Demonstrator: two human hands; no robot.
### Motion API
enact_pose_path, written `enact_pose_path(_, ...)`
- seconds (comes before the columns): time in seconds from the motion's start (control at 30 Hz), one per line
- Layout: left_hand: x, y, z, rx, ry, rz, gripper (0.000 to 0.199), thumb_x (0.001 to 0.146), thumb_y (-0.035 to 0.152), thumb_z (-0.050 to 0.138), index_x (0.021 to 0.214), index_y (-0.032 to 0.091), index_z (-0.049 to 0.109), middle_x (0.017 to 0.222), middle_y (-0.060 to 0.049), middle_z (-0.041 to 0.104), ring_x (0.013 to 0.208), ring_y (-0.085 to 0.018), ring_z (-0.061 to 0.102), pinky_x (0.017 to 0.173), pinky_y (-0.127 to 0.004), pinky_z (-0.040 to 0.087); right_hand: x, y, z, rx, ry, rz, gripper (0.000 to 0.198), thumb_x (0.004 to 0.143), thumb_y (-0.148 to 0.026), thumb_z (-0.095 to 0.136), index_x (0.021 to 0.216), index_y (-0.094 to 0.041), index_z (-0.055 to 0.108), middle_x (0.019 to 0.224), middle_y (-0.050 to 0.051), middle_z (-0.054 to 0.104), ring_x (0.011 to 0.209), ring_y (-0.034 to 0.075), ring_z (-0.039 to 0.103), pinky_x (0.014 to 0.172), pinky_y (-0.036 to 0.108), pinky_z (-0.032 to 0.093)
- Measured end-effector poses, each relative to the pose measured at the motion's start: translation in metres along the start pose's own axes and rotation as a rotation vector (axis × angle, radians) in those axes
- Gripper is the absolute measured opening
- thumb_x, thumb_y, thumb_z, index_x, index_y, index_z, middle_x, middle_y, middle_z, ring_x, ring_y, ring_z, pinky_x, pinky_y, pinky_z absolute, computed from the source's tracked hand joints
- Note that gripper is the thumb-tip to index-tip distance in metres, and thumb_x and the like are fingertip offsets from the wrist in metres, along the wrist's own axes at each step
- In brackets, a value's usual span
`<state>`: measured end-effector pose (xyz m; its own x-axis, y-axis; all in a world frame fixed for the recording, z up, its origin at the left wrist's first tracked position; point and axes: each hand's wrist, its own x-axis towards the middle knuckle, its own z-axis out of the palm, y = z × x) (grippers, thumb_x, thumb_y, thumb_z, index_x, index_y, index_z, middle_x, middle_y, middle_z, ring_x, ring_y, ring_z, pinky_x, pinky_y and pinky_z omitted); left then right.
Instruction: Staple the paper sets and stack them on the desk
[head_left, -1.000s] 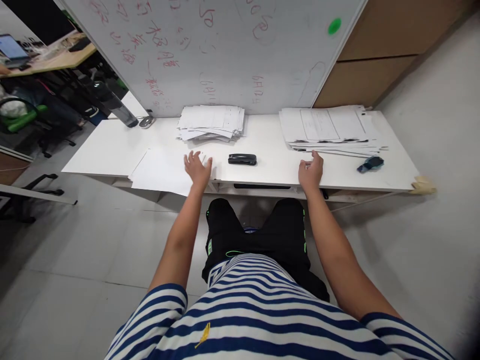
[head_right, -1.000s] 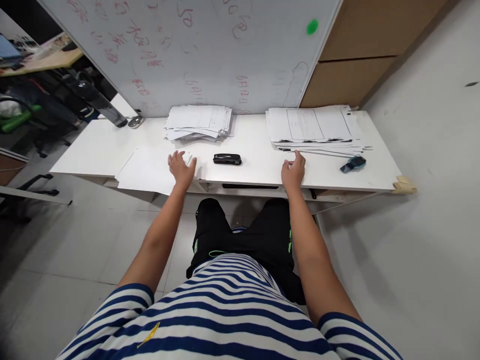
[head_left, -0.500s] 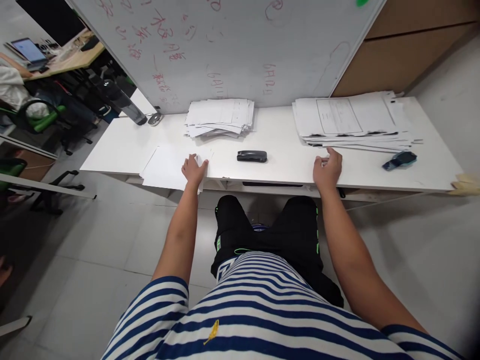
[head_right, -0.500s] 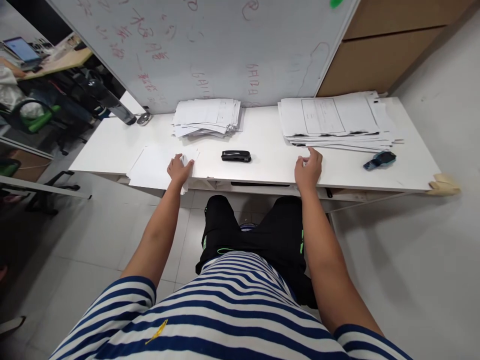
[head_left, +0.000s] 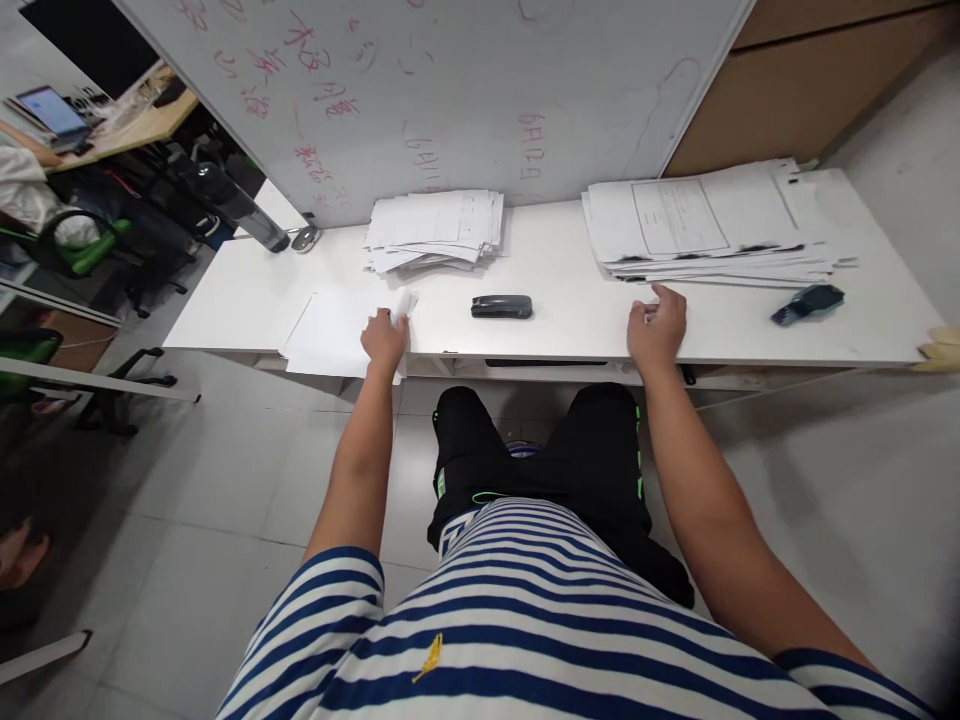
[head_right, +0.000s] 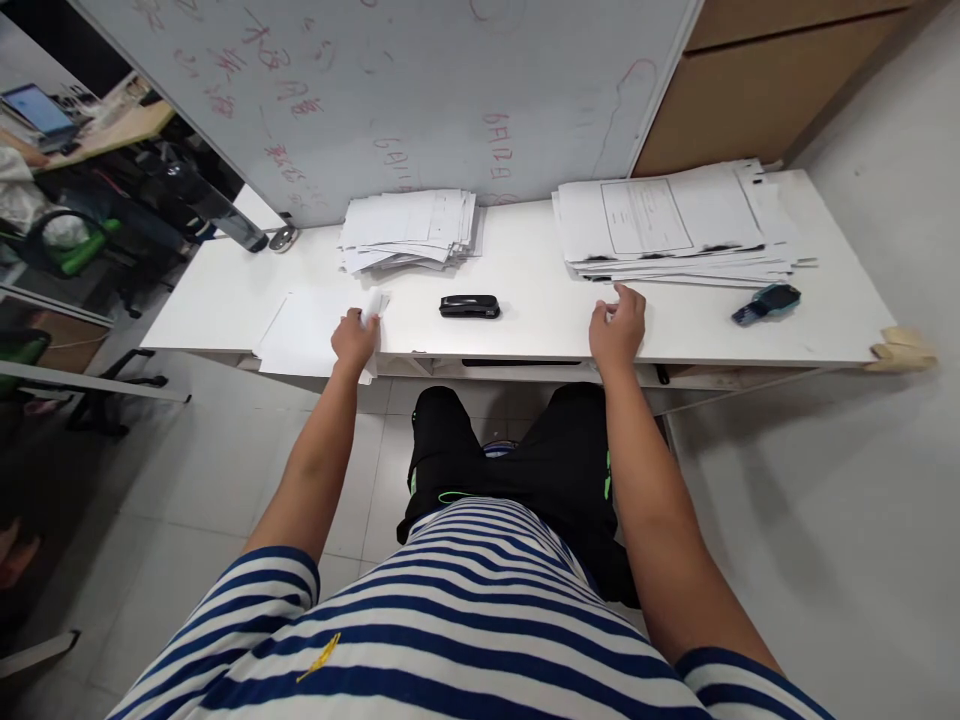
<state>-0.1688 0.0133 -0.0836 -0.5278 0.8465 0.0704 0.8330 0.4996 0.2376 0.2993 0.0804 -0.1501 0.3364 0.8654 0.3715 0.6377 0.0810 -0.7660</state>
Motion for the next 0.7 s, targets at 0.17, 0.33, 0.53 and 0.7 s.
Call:
enact_pose_path(0.17, 0.004, -0.002, -0.005, 0.023, -0.046, -0.025, 0.047, 0.100, 0.050, 0.041, 0.133, 0.020, 0.057, 0.130, -0.019, 0.068, 0.128, -0.038, 0.060, 0.097, -0.047, 0.047, 0.000, 0.000, 0.000, -0.027, -0.019, -0.007, 0.045, 0.085, -0.017, 0.055, 0.130, -0.017, 0.058, 0.132, 0.016, 0.058, 0.096, 0.021, 0.068, 0.094, 0.042, 0.054)
enact_pose_path(0.33, 0.006, 0.001, -0.011, 0.062, -0.068, -0.028, 0.046, 0.102, 0.050, 0.039, 0.132, 0.021, 0.058, 0.130, -0.018, 0.070, 0.127, -0.036, 0.061, 0.096, -0.045, 0.047, 0.001, -0.001, 0.000, -0.052, -0.031, -0.005, 0.045, 0.086, -0.017, 0.054, 0.131, -0.018, 0.057, 0.132, 0.017, 0.058, 0.097, 0.023, 0.068, 0.093, 0.043, 0.055)
enact_pose_path(0.53, 0.015, -0.002, -0.021, 0.123, -0.095, -0.001, 0.044, 0.102, 0.050, 0.035, 0.117, 0.022, 0.066, 0.121, -0.018, 0.073, 0.117, -0.036, 0.066, 0.094, -0.046, 0.049, 0.001, -0.004, -0.001, -0.057, -0.033, 0.000, 0.044, 0.086, -0.018, 0.053, 0.130, -0.019, 0.057, 0.131, 0.016, 0.058, 0.096, 0.022, 0.067, 0.092, 0.042, 0.055)
enact_pose_path(0.7, 0.022, -0.009, -0.027, 0.107, -0.124, 0.059, 0.036, 0.099, 0.039, 0.044, 0.121, 0.019, 0.065, 0.124, -0.020, 0.071, 0.118, -0.038, 0.064, 0.097, -0.049, 0.049, 0.001, -0.006, -0.001, -0.043, -0.008, -0.013, 0.041, 0.086, -0.019, 0.054, 0.126, -0.019, 0.060, 0.128, 0.016, 0.061, 0.094, 0.022, 0.066, 0.095, 0.044, 0.055)
